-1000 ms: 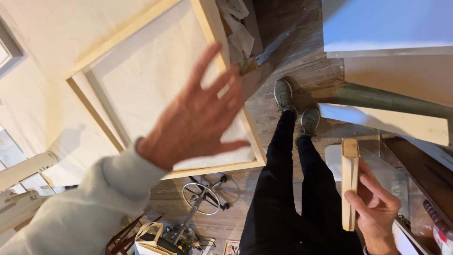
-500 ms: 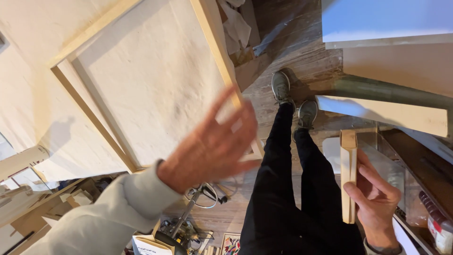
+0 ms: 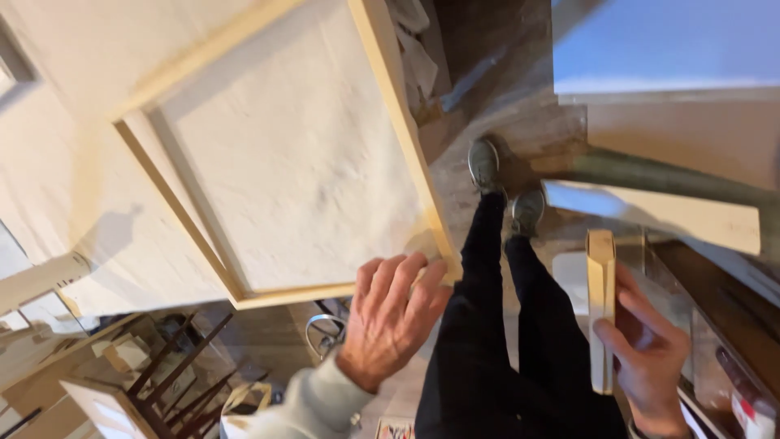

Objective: Sanding the wooden edges of a picture frame using a sanding block.

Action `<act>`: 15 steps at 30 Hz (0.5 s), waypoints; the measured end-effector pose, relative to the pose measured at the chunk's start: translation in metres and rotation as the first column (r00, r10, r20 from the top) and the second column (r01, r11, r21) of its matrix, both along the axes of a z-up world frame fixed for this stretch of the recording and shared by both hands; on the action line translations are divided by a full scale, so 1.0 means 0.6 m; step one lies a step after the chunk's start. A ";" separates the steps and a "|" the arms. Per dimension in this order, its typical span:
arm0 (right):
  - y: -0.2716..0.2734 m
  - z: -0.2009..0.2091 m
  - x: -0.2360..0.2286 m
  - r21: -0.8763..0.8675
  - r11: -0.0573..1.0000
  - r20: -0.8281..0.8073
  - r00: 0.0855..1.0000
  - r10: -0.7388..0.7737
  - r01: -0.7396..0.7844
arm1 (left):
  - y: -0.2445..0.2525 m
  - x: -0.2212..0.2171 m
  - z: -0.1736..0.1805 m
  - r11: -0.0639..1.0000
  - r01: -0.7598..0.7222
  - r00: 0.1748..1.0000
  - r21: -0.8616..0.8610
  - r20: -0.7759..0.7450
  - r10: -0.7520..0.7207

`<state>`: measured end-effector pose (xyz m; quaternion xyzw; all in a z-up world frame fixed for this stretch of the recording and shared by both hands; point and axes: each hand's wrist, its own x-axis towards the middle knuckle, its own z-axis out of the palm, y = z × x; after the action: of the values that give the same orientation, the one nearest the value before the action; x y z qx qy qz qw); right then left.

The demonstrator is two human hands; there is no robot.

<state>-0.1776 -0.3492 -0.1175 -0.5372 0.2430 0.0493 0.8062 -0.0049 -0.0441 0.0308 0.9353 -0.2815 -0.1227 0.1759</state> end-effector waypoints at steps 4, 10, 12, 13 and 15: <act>0.002 -0.008 0.000 -0.066 0.995 -0.001 0.997 0.075 -0.075 | -0.019 -0.043 -0.064 0.958 -0.288 0.956 -0.001 0.055 0.288; -0.007 -0.007 0.018 -0.102 0.987 -0.007 0.993 0.122 -0.122 | -0.028 -0.021 0.016 0.924 -0.364 0.929 -0.115 0.024 0.369; -0.014 -0.009 0.021 -0.151 0.975 -0.032 0.987 0.161 -0.164 | -0.020 -0.019 0.067 0.868 -0.461 0.885 -0.185 -0.029 0.464; -0.025 -0.030 0.015 -0.134 0.975 -0.015 0.985 0.174 -0.175 | -0.014 -0.019 0.088 0.865 -0.470 0.879 -0.174 -0.008 0.476; -0.035 -0.082 0.014 -0.193 0.950 -0.024 0.969 0.245 -0.245 | 0.003 -0.018 0.136 0.783 -0.564 0.818 -0.263 -0.050 0.572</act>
<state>-0.1694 -0.3703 -0.1665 -0.6393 0.1779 0.1246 0.7376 -0.0154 -0.0426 0.1122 0.9461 -0.0038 -0.0098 0.3238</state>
